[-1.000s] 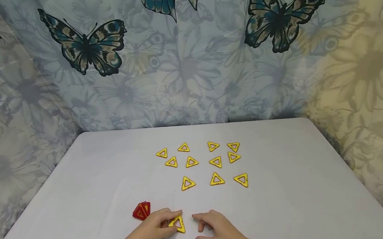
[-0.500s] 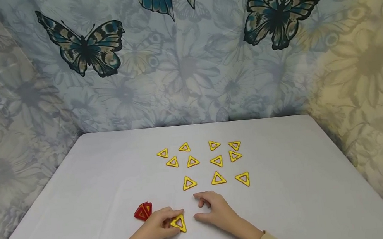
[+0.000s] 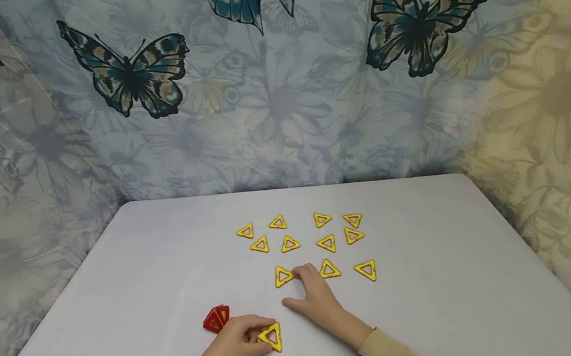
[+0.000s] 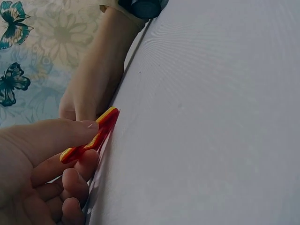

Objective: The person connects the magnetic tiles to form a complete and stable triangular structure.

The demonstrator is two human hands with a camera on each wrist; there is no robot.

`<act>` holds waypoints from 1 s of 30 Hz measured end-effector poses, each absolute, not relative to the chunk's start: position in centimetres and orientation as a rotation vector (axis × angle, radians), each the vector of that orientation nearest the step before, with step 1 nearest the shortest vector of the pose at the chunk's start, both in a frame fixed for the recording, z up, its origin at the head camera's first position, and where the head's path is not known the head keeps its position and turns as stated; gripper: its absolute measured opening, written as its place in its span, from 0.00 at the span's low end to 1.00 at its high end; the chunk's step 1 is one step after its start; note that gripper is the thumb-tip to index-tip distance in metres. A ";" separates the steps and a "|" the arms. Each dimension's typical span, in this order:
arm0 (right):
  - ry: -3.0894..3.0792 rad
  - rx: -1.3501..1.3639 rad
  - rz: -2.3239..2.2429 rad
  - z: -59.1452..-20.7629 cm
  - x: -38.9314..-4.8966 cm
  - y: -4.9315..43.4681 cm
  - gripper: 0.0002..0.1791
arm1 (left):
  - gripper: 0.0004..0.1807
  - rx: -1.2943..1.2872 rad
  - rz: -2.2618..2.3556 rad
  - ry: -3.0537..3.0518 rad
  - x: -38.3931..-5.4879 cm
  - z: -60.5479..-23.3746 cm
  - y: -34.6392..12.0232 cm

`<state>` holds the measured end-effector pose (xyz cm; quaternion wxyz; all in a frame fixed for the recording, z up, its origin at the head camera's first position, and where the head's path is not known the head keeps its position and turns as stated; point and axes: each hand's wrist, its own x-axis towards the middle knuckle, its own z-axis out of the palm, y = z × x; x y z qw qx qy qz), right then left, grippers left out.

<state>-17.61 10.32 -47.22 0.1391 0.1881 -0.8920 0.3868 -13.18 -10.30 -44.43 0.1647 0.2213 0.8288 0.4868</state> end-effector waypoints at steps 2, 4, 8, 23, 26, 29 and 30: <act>-2.565 0.559 1.098 -47.2 -17.9 9.9 0.30 | 0.19 0.632 1.390 2.380 -13.2 -44.5 -10.4; -2.548 0.551 1.077 -47.3 -18.1 9.5 0.31 | 0.19 0.649 1.387 2.393 -13.3 -44.5 -10.5; -2.555 0.515 1.061 -47.4 -18.8 9.0 0.31 | 0.19 0.675 1.373 2.393 -13.3 -44.7 -10.3; -2.578 0.541 1.132 -47.2 -19.5 8.9 0.21 | 0.18 0.629 1.378 2.368 -13.1 -44.6 -10.1; -2.587 0.538 1.183 -47.1 -19.2 9.3 0.20 | 0.18 0.635 1.376 2.368 -13.2 -44.7 -10.1; -2.587 0.565 1.226 -47.0 -18.6 9.7 0.19 | 0.18 0.632 1.372 2.380 -13.1 -44.6 -10.1; -2.590 0.573 1.234 -47.0 -18.4 9.8 0.19 | 0.18 0.632 1.373 2.386 -13.0 -44.6 -10.1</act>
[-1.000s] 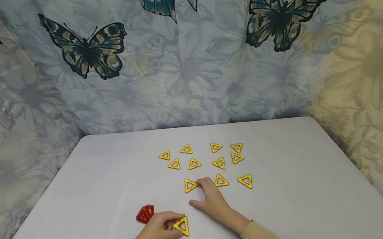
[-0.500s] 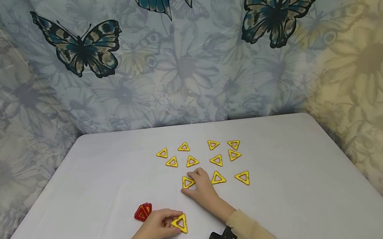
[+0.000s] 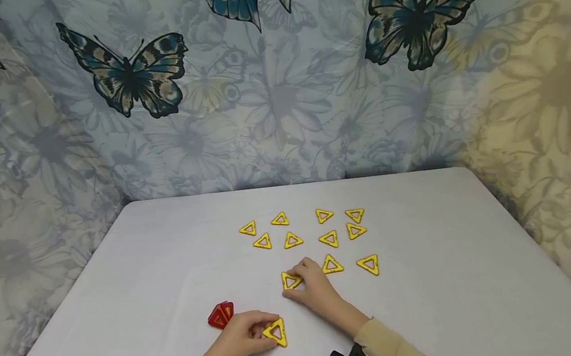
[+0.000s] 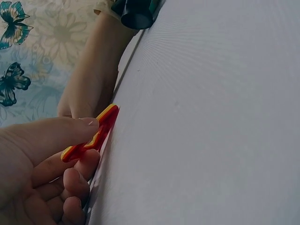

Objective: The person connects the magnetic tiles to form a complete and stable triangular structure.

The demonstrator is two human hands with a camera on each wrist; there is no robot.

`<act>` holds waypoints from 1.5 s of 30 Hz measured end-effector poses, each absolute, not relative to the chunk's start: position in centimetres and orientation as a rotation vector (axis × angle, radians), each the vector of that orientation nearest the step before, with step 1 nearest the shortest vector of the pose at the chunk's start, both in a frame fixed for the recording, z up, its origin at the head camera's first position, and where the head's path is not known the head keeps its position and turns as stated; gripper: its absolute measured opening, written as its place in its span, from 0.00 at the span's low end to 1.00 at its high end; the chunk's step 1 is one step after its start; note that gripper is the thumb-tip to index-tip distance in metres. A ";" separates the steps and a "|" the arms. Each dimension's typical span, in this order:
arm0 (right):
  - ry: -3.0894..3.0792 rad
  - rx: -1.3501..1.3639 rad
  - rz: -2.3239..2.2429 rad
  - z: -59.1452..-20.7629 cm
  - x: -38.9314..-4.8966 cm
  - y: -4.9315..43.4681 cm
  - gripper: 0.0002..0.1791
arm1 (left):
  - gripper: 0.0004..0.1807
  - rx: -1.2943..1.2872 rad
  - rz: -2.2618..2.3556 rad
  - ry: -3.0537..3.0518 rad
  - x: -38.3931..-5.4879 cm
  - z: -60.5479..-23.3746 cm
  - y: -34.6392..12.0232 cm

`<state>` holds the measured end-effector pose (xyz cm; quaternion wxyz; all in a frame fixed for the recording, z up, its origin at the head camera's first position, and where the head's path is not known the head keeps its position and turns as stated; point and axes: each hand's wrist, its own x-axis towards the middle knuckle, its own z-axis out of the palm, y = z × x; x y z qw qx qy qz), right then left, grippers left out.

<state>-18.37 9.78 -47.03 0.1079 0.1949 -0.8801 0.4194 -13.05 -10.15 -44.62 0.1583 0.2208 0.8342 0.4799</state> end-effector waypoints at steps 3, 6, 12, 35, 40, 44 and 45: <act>-2.613 0.607 1.245 -47.3 -17.8 10.0 0.19 | 0.18 0.612 1.380 2.398 -13.0 -44.8 -10.3; -2.628 0.628 1.252 -47.4 -17.3 10.2 0.20 | 0.18 0.601 1.382 2.407 -13.0 -44.9 -10.5; -2.625 0.675 1.205 -47.4 -16.9 10.6 0.20 | 0.18 0.598 1.389 2.416 -13.2 -45.1 -10.5; -2.729 0.779 1.225 -46.9 -13.6 11.8 0.21 | 0.16 0.630 1.440 2.473 -13.1 -45.8 -9.8; -2.737 0.795 1.242 -46.7 -13.0 11.8 0.21 | 0.14 0.629 1.443 2.480 -12.9 -45.9 -9.6; -2.697 0.818 1.247 -46.5 -13.1 11.5 0.21 | 0.14 0.636 1.435 2.505 -13.0 -45.6 -9.7; -2.685 0.825 1.243 -46.5 -13.1 11.4 0.21 | 0.13 0.638 1.433 2.512 -13.1 -45.5 -9.8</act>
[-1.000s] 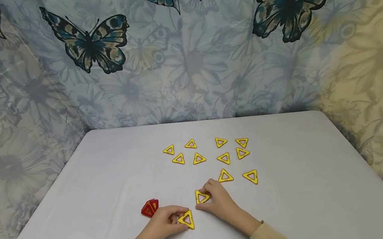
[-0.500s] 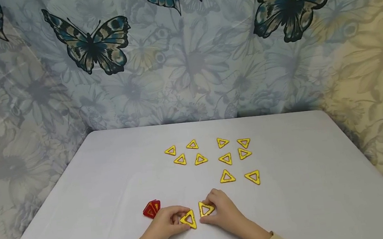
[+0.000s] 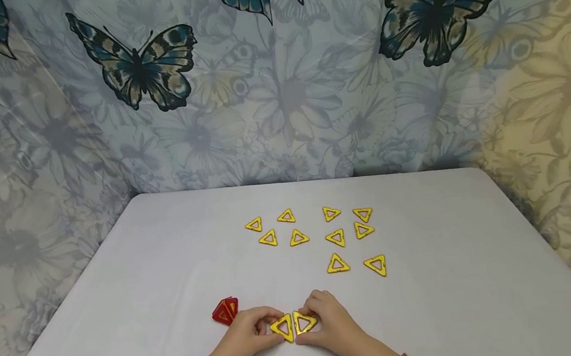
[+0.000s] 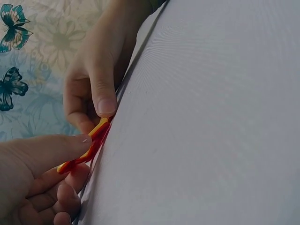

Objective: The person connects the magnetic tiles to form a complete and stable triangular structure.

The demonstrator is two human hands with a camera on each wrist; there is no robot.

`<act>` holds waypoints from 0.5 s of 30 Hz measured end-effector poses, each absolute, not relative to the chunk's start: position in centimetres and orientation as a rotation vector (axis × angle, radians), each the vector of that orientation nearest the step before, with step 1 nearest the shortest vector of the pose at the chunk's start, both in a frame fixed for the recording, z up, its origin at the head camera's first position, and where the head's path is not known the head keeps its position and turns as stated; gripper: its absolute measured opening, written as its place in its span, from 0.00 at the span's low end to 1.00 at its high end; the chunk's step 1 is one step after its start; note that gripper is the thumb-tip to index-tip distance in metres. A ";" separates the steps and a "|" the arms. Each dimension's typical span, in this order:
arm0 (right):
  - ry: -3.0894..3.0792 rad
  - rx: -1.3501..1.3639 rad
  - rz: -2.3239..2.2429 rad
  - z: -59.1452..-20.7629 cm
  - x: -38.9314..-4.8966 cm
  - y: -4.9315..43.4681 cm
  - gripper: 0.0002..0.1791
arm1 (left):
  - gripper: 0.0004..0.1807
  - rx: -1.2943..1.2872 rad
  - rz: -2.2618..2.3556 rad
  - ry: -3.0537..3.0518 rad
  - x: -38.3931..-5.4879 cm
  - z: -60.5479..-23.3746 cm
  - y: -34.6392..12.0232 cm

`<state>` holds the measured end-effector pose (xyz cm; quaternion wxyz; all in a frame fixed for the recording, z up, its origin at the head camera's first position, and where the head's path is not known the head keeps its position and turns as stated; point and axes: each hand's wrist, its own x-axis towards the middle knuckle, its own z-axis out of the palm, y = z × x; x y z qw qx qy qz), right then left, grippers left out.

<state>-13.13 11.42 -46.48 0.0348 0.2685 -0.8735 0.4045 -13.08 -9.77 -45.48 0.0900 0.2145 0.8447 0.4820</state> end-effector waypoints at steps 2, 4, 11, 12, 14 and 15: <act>-2.666 0.837 1.239 -46.5 -13.2 11.4 0.21 | 0.13 0.637 1.433 2.517 -13.1 -45.4 -9.8; -2.655 0.843 1.232 -46.6 -13.2 11.3 0.21 | 0.12 0.645 1.436 2.524 -13.2 -45.4 -9.8; -2.659 0.848 1.209 -46.7 -13.4 11.3 0.20 | 0.13 0.650 1.450 2.522 -13.1 -45.3 -9.7; -2.660 0.846 1.213 -46.8 -13.4 11.3 0.20 | 0.13 0.649 1.451 2.522 -13.1 -45.2 -9.7; -2.661 0.840 1.221 -46.8 -13.3 11.3 0.20 | 0.13 0.646 1.452 2.522 -13.1 -45.2 -9.7; -2.663 0.837 1.225 -46.8 -13.3 11.3 0.20 | 0.13 0.643 1.452 2.520 -13.1 -45.3 -9.7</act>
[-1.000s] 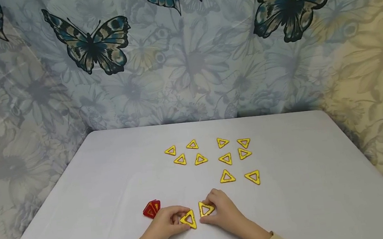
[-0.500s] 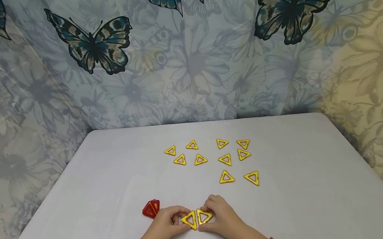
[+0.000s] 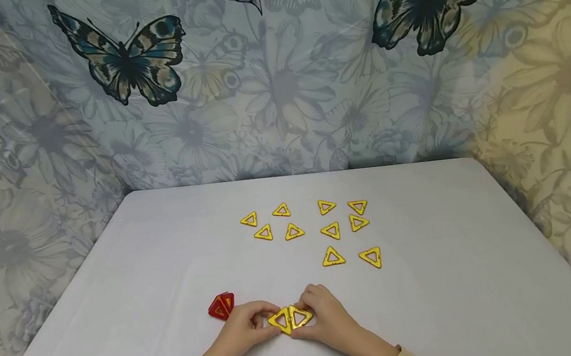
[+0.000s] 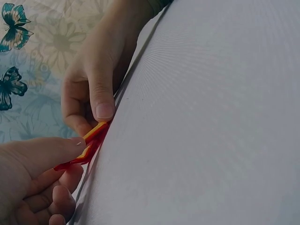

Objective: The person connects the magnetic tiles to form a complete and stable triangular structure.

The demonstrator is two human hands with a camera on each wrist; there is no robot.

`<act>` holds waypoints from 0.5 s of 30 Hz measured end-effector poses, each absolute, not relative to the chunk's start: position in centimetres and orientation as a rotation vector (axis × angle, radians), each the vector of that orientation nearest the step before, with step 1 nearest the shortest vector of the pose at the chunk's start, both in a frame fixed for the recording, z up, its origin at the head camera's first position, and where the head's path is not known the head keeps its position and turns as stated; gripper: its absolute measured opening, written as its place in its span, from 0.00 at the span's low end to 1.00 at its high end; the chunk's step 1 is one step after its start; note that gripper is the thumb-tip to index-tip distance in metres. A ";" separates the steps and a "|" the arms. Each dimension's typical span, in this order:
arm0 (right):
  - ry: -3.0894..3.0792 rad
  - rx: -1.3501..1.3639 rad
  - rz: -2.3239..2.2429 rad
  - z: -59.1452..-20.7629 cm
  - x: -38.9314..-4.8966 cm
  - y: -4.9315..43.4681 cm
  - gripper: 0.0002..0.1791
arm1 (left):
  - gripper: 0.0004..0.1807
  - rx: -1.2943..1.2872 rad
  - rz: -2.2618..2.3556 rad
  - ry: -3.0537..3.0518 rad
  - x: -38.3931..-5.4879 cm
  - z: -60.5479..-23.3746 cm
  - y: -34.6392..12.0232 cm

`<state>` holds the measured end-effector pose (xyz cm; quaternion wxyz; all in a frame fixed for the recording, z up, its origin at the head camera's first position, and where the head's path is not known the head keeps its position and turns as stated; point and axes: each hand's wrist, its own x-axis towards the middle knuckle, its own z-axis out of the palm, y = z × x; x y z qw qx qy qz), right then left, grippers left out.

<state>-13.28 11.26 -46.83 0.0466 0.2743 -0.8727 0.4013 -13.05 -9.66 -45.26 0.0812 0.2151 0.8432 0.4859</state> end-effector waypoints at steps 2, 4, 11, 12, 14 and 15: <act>-2.665 0.841 1.231 -46.8 -13.3 11.2 0.20 | 0.13 0.640 1.458 2.518 -13.1 -45.2 -9.7; -2.671 0.850 1.228 -46.7 -13.2 11.2 0.21 | 0.13 0.639 1.466 2.513 -13.1 -45.3 -9.7; -2.699 0.905 1.233 -46.3 -13.0 11.5 0.18 | 0.13 0.670 1.510 2.493 -13.2 -45.7 -9.7; -2.700 0.909 1.235 -46.2 -13.0 11.5 0.18 | 0.12 0.678 1.520 2.487 -13.2 -45.8 -9.7; -2.702 0.910 1.231 -46.2 -13.0 11.5 0.17 | 0.12 0.696 1.543 2.471 -13.3 -45.9 -9.7; -2.704 0.907 1.229 -46.2 -13.0 11.5 0.17 | 0.12 0.703 1.552 2.466 -13.3 -45.9 -9.7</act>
